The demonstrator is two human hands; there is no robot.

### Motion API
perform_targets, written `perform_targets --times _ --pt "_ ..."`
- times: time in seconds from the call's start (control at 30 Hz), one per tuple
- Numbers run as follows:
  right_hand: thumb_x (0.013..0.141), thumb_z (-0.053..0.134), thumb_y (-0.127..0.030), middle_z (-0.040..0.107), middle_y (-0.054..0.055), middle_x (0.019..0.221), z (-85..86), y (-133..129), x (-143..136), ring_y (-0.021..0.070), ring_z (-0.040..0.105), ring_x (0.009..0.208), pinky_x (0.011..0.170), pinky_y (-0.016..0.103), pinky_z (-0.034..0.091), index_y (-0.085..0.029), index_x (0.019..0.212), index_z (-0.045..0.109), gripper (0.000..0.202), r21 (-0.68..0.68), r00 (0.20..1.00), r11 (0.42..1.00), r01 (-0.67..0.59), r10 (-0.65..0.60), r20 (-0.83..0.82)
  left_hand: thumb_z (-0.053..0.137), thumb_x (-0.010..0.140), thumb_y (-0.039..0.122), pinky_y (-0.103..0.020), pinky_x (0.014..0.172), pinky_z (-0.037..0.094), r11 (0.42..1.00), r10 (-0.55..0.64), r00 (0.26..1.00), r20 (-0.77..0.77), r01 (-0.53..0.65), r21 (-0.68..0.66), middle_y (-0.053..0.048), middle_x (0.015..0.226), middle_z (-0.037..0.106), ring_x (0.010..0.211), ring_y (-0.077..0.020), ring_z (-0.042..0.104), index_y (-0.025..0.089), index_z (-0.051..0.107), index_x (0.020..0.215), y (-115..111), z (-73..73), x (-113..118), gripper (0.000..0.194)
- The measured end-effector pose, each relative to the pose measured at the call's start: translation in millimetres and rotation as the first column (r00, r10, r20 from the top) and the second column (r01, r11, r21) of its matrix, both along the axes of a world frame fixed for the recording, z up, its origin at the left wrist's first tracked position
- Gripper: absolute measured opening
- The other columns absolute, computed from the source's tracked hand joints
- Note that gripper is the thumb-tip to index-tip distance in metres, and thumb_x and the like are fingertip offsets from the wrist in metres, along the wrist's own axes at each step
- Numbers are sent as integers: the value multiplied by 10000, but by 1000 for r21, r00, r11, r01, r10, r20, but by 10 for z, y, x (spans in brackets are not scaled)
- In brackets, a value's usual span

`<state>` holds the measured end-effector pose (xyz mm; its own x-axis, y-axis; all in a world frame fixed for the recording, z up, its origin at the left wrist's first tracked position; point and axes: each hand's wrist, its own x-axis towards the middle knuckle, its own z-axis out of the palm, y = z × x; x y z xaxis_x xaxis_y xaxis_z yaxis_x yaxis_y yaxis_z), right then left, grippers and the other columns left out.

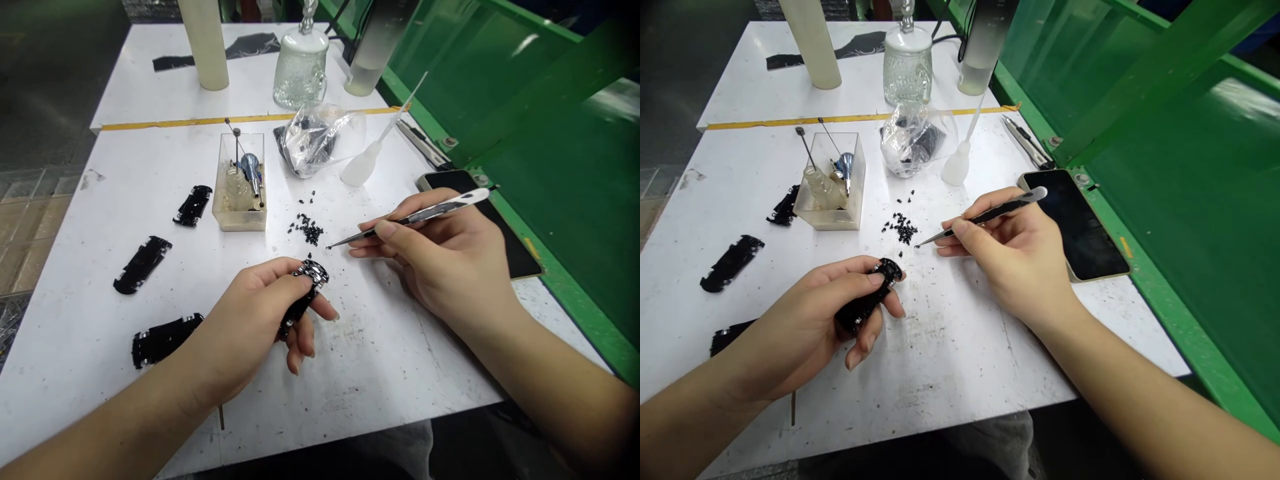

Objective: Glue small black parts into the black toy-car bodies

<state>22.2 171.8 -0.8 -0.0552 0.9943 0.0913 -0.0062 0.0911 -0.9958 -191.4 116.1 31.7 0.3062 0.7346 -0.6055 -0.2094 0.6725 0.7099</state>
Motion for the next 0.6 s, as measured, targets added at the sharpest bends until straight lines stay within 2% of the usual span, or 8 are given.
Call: perform_targets --times 0.13,0.2,0.27,0.37,0.53,0.6 --pt "831 837 -239 760 9 828 58 20 -16 214 780 724 702 363 705 -222 891 621 225 -80 993 996 -46 37 -109 600 988 252 -177 433 491 995 95 995 14 -95 -12 -47 782 728 488 -75 573 124 664 826 21 18 28 216" --pt "807 851 -242 758 7 805 118 5 -42 196 772 688 634 300 685 -201 855 625 235 -165 979 980 -115 83 -186 634 981 249 -172 451 506 992 123 992 38 -123 -15 -55 868 749 519 -69 593 114 660 865 29 12 30 180" --pt "809 847 -256 752 14 786 174 -19 -72 169 748 627 579 252 656 -188 833 643 216 -239 967 952 -190 139 -213 679 969 247 -163 463 515 993 121 988 90 -121 -9 -51 947 753 548 -61 604 115 652 914 32 -4 25 145" --pt "842 814 -275 746 29 760 210 -42 -113 153 714 575 552 242 637 -192 824 662 174 -299 954 915 -272 214 -212 707 964 249 -151 478 520 995 91 985 145 -95 17 -25 930 729 560 -49 597 119 647 965 32 -29 14 143" --pt "790 844 -242 724 18 722 167 -35 -152 185 758 682 520 225 619 -198 790 643 205 -343 947 901 -266 179 -265 701 966 210 -136 471 501 995 90 987 133 -94 27 -14 924 715 565 -37 579 123 639 986 26 -32 12 109" --pt "792 844 -238 729 10 737 150 -61 -158 187 758 677 520 237 622 -208 804 630 216 -312 955 920 -238 164 -246 696 968 207 -132 461 488 995 93 988 124 -97 25 -10 885 716 551 -37 572 125 634 966 29 -27 17 103"
